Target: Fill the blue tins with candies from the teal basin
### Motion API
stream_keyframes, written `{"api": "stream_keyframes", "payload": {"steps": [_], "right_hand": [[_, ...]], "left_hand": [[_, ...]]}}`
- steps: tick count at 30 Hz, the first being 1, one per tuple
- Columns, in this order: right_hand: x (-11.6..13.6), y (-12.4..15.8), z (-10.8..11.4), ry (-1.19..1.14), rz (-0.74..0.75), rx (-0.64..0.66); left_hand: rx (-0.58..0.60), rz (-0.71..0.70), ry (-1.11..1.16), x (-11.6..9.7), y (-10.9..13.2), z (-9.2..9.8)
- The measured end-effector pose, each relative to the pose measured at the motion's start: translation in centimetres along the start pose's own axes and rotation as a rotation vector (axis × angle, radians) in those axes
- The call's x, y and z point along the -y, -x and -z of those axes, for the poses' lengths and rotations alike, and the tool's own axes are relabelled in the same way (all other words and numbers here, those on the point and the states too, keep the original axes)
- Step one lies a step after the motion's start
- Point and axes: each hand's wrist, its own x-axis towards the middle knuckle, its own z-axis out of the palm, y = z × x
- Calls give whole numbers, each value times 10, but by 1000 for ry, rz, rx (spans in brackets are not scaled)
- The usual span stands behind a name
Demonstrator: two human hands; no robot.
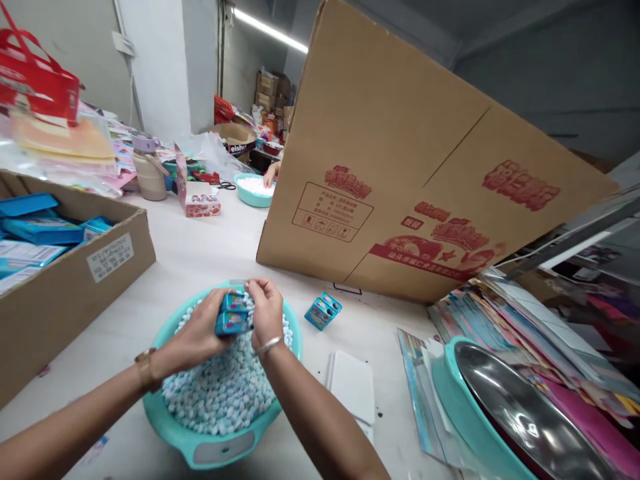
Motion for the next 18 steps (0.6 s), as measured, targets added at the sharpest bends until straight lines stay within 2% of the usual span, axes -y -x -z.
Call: {"api": "stream_keyframes", "payload": {"steps": [4, 9, 14, 18], "right_hand": [[0, -6, 3, -36, -53, -17], [6, -14, 13, -164, -162, -56], [7, -7, 6, -110, -74, 4], [10, -3, 2, -129, -68, -79]], "left_hand": [[11, 36, 17, 3, -2, -1], [25, 116, 131, 12, -3, 9], [30, 163, 265, 18, -3, 11], [33, 137, 368, 23, 2, 9]]}}
